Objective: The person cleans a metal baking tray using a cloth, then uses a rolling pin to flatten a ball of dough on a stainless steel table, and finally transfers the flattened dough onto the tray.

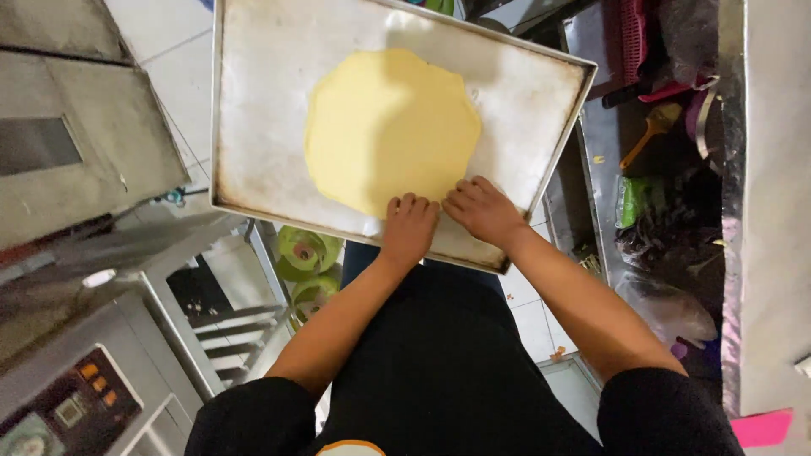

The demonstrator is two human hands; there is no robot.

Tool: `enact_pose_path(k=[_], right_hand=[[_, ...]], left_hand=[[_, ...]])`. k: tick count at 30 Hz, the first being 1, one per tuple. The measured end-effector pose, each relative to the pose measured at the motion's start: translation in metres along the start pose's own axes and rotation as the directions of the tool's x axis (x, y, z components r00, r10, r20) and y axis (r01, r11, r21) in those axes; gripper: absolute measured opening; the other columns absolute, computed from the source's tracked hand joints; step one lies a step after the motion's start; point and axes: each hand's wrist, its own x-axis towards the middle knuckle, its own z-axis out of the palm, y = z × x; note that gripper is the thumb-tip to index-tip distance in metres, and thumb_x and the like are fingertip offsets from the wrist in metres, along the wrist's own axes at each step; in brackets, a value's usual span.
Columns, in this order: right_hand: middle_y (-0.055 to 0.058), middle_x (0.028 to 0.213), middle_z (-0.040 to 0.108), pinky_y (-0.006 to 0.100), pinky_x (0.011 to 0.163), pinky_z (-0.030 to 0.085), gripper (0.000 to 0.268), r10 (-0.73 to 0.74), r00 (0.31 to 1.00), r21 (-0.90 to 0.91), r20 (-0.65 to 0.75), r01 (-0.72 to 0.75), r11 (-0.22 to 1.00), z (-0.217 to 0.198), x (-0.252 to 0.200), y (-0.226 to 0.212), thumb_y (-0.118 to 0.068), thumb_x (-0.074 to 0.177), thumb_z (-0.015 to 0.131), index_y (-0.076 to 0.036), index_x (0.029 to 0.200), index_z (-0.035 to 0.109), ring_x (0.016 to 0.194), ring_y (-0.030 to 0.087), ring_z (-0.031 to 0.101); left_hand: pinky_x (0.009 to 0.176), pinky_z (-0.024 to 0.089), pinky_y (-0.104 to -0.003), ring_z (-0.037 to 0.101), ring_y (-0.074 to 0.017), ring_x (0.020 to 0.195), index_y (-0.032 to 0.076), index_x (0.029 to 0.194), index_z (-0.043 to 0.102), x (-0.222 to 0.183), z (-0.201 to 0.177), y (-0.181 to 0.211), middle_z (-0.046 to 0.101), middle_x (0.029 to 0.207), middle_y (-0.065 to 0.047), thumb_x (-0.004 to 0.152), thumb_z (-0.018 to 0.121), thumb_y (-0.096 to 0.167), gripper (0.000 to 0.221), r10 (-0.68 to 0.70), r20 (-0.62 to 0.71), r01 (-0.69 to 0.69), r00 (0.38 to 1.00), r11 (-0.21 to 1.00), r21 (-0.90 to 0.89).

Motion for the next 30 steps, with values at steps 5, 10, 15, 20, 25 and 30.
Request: enact_pose_path(k=[5,10,15,20,25,30], right_hand=[[0.004,0.081,0.051,0.039,0.080,0.040,0.012,-0.115,0.992,0.026,0.045,0.114,0.993,-0.009,0.018,-0.004,-0.006,0.087,0.048,-0.012,0.081,0.056,0.087,0.025,0.050],[0.003,0.078,0.048,0.039,0.079,0.038,0.015,-0.127,0.990,0.017,0.066,0.126,0.992,-0.006,0.009,-0.006,-0.005,0.088,0.047,-0.010,0.077,0.056,0.084,0.024,0.049],[0.009,0.110,0.057,0.049,0.096,0.036,0.029,-0.001,0.972,0.039,0.236,-0.008,0.999,-0.010,-0.027,0.032,-0.012,0.083,0.053,-0.012,0.113,0.057,0.111,0.028,0.049],[0.000,0.109,0.058,0.043,0.101,0.031,0.023,-0.036,0.943,-0.134,0.332,0.085,0.987,-0.018,0.002,0.070,-0.012,0.088,0.049,-0.018,0.107,0.060,0.113,0.022,0.047],[-0.001,0.090,0.057,0.039,0.098,0.033,0.010,-0.216,0.922,-0.113,0.320,0.264,0.958,-0.005,0.024,0.086,-0.015,0.091,0.048,-0.016,0.091,0.058,0.105,0.019,0.047],[0.002,0.082,0.057,0.040,0.097,0.038,0.013,-0.261,0.939,-0.082,0.222,0.285,0.955,-0.006,0.009,0.089,-0.023,0.091,0.053,-0.015,0.081,0.055,0.097,0.021,0.054]], left_hand=[[0.082,0.043,-0.043,0.056,-0.0280,0.095,0.014,0.100,0.062,-0.030,0.017,-0.010,0.060,0.088,-0.007,0.086,0.058,0.018,0.014,-0.001,-0.037,0.005,0.999,0.993,0.115],[0.080,0.043,-0.043,0.057,-0.0278,0.092,0.014,0.099,0.064,-0.033,0.029,-0.009,0.060,0.089,-0.006,0.086,0.056,0.015,0.015,0.034,-0.086,-0.025,0.996,0.994,0.105],[0.079,0.046,-0.042,0.056,-0.0275,0.092,0.015,0.102,0.062,-0.011,-0.026,0.018,0.057,0.092,-0.007,0.080,0.067,0.023,0.024,-0.032,-0.178,0.056,0.983,0.990,0.131],[0.076,0.045,-0.039,0.057,-0.0240,0.085,0.014,0.095,0.063,0.036,0.002,0.039,0.057,0.082,-0.005,0.076,0.070,0.028,0.025,-0.142,-0.193,0.171,0.971,0.975,0.142],[0.073,0.039,-0.036,0.053,-0.0212,0.077,0.012,0.083,0.057,0.057,0.038,0.041,0.052,0.071,-0.003,0.083,0.063,0.028,0.017,-0.227,-0.144,0.257,0.963,0.934,0.247],[0.071,0.040,-0.039,0.057,-0.0231,0.068,0.009,0.082,0.062,0.056,0.013,0.054,0.056,0.066,-0.005,0.072,0.063,0.017,0.013,-0.243,-0.186,0.255,0.952,0.966,0.045]])
